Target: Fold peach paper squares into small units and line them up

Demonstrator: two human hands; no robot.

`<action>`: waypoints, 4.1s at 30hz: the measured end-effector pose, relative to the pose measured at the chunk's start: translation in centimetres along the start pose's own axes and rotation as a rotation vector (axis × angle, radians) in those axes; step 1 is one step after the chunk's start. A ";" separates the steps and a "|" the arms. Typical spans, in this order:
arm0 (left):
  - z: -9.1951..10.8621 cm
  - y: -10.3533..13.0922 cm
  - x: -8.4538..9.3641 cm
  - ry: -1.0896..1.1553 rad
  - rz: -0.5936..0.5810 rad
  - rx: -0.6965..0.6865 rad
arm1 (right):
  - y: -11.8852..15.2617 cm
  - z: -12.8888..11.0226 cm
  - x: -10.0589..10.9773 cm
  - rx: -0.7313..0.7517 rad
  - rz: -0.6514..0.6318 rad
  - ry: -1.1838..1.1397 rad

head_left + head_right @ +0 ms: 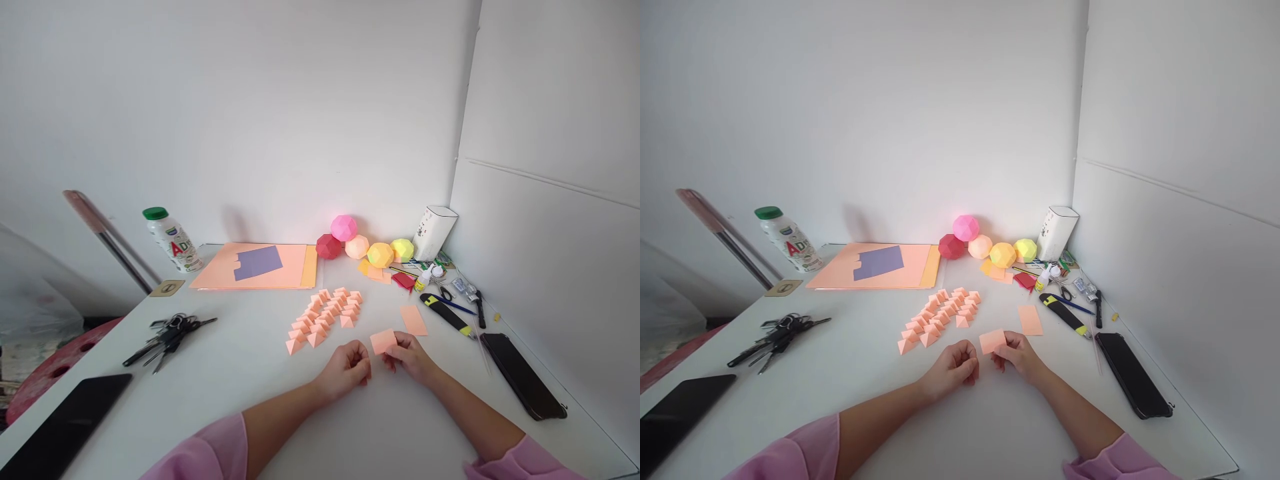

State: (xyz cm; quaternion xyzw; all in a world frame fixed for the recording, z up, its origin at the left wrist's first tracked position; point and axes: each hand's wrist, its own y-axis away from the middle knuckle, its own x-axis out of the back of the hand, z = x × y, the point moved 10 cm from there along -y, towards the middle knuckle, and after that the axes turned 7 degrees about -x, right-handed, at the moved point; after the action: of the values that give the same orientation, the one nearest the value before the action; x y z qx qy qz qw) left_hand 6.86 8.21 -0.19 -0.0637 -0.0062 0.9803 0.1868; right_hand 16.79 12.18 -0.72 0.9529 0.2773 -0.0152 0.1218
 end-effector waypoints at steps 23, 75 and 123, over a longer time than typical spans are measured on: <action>-0.1 -0.1 0.1 -0.210 -0.015 -0.056 | 0.5 0.3 -1.3 -0.062 -0.060 0.179; -0.3 -0.5 0.7 0.076 0.064 -0.025 | 0.7 -0.4 -2.2 0.085 -0.050 0.542; 0.1 -0.5 0.3 0.084 -0.007 -0.041 | 0.7 -1.3 -1.9 0.179 -0.008 0.386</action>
State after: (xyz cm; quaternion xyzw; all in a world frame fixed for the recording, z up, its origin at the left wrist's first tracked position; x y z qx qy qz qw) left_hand 6.79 8.80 -0.06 -0.1086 -0.0186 0.9758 0.1888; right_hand 15.49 10.90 0.90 0.9440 0.2970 0.1425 -0.0186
